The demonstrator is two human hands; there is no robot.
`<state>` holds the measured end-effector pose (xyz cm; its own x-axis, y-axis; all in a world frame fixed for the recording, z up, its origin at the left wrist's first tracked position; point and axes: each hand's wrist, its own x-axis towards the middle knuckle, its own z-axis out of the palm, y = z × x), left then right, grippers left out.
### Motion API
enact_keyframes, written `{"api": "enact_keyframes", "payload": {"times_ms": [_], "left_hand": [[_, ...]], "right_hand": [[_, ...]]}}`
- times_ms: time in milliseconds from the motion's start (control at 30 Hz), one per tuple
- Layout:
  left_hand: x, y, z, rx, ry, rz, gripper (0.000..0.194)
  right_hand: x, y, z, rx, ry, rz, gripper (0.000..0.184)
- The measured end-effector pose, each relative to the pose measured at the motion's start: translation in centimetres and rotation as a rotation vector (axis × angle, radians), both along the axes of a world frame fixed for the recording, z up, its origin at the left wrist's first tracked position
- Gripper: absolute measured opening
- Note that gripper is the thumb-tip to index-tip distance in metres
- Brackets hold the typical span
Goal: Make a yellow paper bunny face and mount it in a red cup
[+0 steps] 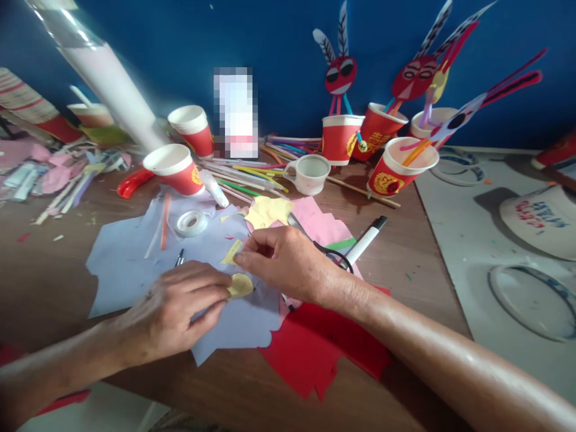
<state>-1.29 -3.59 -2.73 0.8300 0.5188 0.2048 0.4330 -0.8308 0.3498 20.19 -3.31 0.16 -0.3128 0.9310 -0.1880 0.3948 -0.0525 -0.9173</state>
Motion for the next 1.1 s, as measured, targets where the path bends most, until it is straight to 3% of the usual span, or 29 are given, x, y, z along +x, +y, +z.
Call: {"api": "enact_keyframes", "payload": {"times_ms": [167, 300, 400, 533, 700, 933, 1100], "left_hand": [[-0.2, 1.1, 0.1, -0.394, -0.098, 0.177, 0.016], [-0.3, 1.7, 0.2, -0.499, -0.070, 0.243, 0.017], [-0.3, 1.4, 0.2, -0.413, -0.082, 0.140, 0.017], [-0.5, 0.3, 0.5, -0.139, 0.018, -0.029, 0.015], [-0.8, -1.1, 0.7, 0.068, 0.120, -0.102, 0.016], [-0.8, -1.7, -0.1, 0.126, 0.177, -0.080, 0.025], [-0.5, -2.2, -0.3, 0.113, 0.169, -0.064, 0.026]], "right_hand": [[0.2, 0.1, 0.1, 0.009, 0.031, 0.003, 0.031], [0.4, 0.2, 0.1, -0.032, 0.019, 0.012, 0.030], [0.6, 0.2, -0.1, -0.063, -0.028, 0.023, 0.031], [0.8, 0.4, -0.5, -0.034, -0.105, 0.076, 0.028], [0.9, -0.1, -0.3, -0.022, -0.247, 0.135, 0.023], [-0.2, -1.3, 0.3, 0.038, -0.481, 0.184, 0.030], [-0.5, -1.1, -0.1, -0.032, -0.510, 0.211, 0.030]]}}
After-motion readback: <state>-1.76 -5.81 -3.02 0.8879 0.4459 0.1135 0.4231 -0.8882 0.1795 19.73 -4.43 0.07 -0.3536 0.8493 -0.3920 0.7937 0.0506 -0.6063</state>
